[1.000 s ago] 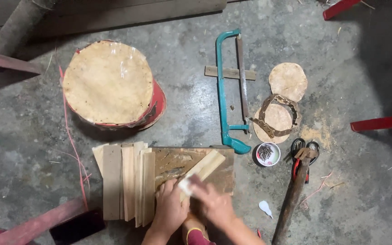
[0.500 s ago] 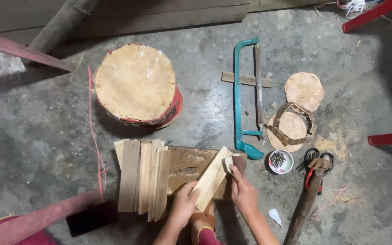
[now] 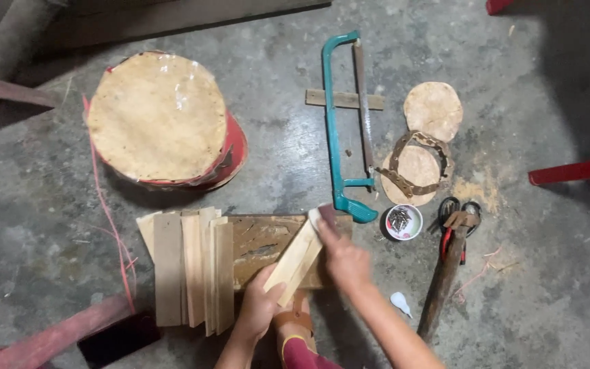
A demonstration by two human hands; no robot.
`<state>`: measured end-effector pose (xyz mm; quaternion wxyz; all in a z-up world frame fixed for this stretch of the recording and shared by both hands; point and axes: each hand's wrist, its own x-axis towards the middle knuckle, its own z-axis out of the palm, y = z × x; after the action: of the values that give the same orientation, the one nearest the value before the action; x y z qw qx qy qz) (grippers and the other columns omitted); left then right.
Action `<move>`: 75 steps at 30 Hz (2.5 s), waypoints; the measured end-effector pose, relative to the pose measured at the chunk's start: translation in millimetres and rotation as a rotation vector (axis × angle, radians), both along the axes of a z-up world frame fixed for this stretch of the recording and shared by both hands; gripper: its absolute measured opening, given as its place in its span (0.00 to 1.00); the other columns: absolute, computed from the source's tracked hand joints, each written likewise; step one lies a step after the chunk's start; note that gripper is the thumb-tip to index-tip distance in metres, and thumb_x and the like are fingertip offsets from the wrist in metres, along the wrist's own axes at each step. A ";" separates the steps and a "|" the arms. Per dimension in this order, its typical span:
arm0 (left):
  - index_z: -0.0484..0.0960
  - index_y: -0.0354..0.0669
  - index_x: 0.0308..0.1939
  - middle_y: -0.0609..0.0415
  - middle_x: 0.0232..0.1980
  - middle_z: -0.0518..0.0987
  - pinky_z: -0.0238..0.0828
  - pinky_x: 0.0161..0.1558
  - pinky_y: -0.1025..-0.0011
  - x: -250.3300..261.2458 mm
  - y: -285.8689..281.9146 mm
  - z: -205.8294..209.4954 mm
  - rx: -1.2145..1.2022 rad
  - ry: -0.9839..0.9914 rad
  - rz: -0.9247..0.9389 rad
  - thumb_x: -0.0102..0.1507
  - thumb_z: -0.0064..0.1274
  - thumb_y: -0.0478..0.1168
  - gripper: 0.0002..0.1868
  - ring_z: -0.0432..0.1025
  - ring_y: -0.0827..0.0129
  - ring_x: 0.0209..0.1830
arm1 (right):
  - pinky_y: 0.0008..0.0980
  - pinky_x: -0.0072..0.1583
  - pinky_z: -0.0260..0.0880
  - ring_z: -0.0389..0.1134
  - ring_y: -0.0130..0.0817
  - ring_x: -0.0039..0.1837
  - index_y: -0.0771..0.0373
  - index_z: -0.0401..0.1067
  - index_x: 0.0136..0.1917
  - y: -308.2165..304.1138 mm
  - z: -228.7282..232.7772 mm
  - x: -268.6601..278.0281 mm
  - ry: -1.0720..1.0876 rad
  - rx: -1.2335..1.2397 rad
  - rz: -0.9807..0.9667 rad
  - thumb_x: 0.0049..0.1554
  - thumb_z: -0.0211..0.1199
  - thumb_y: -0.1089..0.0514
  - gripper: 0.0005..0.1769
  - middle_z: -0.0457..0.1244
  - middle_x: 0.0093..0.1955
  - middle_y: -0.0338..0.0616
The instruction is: Sanding and refining the edges of small wooden slats using sandpaper in a workshop setting.
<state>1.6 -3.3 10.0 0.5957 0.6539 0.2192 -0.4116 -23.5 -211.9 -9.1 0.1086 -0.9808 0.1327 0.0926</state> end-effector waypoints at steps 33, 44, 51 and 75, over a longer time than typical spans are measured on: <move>0.82 0.36 0.56 0.43 0.52 0.85 0.78 0.36 0.60 12.5 120.2 12.5 -0.148 -0.021 0.270 0.56 0.62 0.34 0.23 0.79 0.55 0.42 | 0.30 0.64 0.63 0.67 0.43 0.70 0.52 0.59 0.78 -31.1 34.4 27.2 -0.246 0.674 -0.271 0.66 0.46 0.57 0.27 0.60 0.76 0.50; 0.86 0.51 0.54 0.53 0.48 0.87 0.77 0.48 0.66 -3.3 19.9 21.5 0.328 -0.687 -0.288 0.60 0.58 0.38 0.18 0.82 0.61 0.45 | 0.29 0.54 0.79 0.72 0.34 0.56 0.52 0.63 0.73 26.7 36.8 -17.0 -0.591 0.347 0.145 0.51 0.48 0.74 0.38 0.68 0.61 0.41; 0.86 0.45 0.53 0.52 0.47 0.84 0.76 0.51 0.68 -8.5 36.2 26.9 0.195 -0.927 -0.276 0.61 0.56 0.34 0.16 0.80 0.61 0.45 | 0.20 0.27 0.72 0.63 0.24 0.24 0.32 0.59 0.75 -15.8 60.9 0.5 0.172 0.369 -0.327 0.61 0.49 0.68 0.36 0.62 0.28 0.28; 0.81 0.39 0.62 0.45 0.65 0.80 0.62 0.74 0.49 328.6 138.9 17.6 -0.654 -0.266 1.002 0.61 0.59 0.49 0.27 0.74 0.51 0.66 | 0.47 0.69 0.69 0.68 0.45 0.65 0.58 0.53 0.81 80.4 21.1 312.8 -0.424 1.717 -0.715 0.68 0.48 0.59 0.28 0.66 0.62 0.58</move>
<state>330.2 135.6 27.6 0.9089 0.3002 0.2863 -0.0422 289.3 -131.5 12.0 0.8351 -0.4642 0.2890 -0.0599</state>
